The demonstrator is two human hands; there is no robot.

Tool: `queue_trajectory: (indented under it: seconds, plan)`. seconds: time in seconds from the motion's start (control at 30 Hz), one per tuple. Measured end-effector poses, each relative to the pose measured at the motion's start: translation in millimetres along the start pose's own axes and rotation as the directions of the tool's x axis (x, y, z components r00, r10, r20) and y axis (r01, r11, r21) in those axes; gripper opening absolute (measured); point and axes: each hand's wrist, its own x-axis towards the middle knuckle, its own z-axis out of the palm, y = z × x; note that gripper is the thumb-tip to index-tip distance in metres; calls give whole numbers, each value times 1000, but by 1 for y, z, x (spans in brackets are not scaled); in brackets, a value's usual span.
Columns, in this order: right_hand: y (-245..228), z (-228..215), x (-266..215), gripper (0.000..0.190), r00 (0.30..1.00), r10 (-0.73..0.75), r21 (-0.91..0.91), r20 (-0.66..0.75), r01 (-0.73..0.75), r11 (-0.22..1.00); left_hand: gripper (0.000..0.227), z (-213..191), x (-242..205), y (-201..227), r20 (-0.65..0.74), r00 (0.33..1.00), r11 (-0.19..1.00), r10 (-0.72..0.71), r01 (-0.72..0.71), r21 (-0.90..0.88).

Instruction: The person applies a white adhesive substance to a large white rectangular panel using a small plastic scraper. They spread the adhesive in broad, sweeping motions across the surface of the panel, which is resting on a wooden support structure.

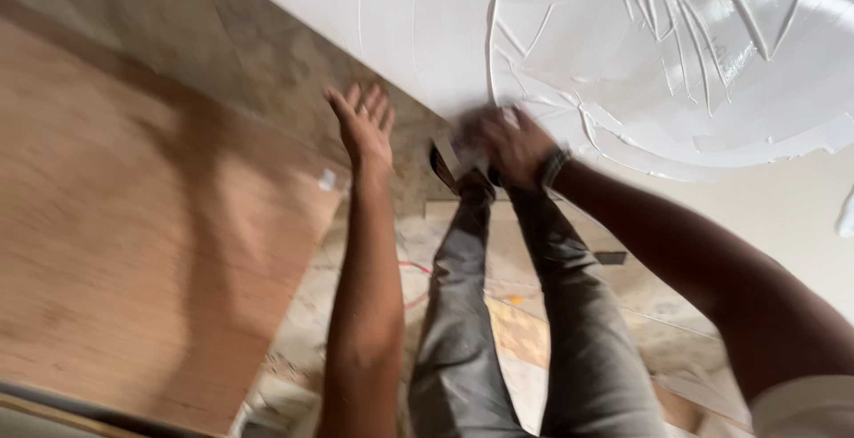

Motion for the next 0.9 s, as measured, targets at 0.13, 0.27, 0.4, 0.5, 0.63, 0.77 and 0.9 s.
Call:
queue_trajectory:
  seconds: [0.13,0.27,0.4,0.5,0.63,0.77,0.9]
  plan:
    - [-27,26,-102,43,961,-69,128,-268,107,986,96,-24,-17,-30,43,995,995,-86,84,44]
    - [-16,50,-165,35,825,458,401,-331,-317,859,94,-42,-28,-70,96,981,983,-169,160,95]
    - [-36,70,-228,43,889,368,222,-272,-314,923,90,-39,-29,-100,132,959,967,-250,240,86]
    - [-39,88,-266,39,808,532,334,-254,-444,832,89,-45,-36,-107,175,946,961,-274,275,22]
    - [70,101,-266,15,67,915,521,-397,-804,285,92,-27,-33,-99,215,947,971,-240,234,53]
    - [201,103,-193,40,-325,946,965,7,250,79,92,-16,-36,-94,212,948,971,-238,234,42]
    - [258,69,-47,26,-220,827,795,-518,-481,370,94,-5,-27,-99,230,951,978,-207,198,59]
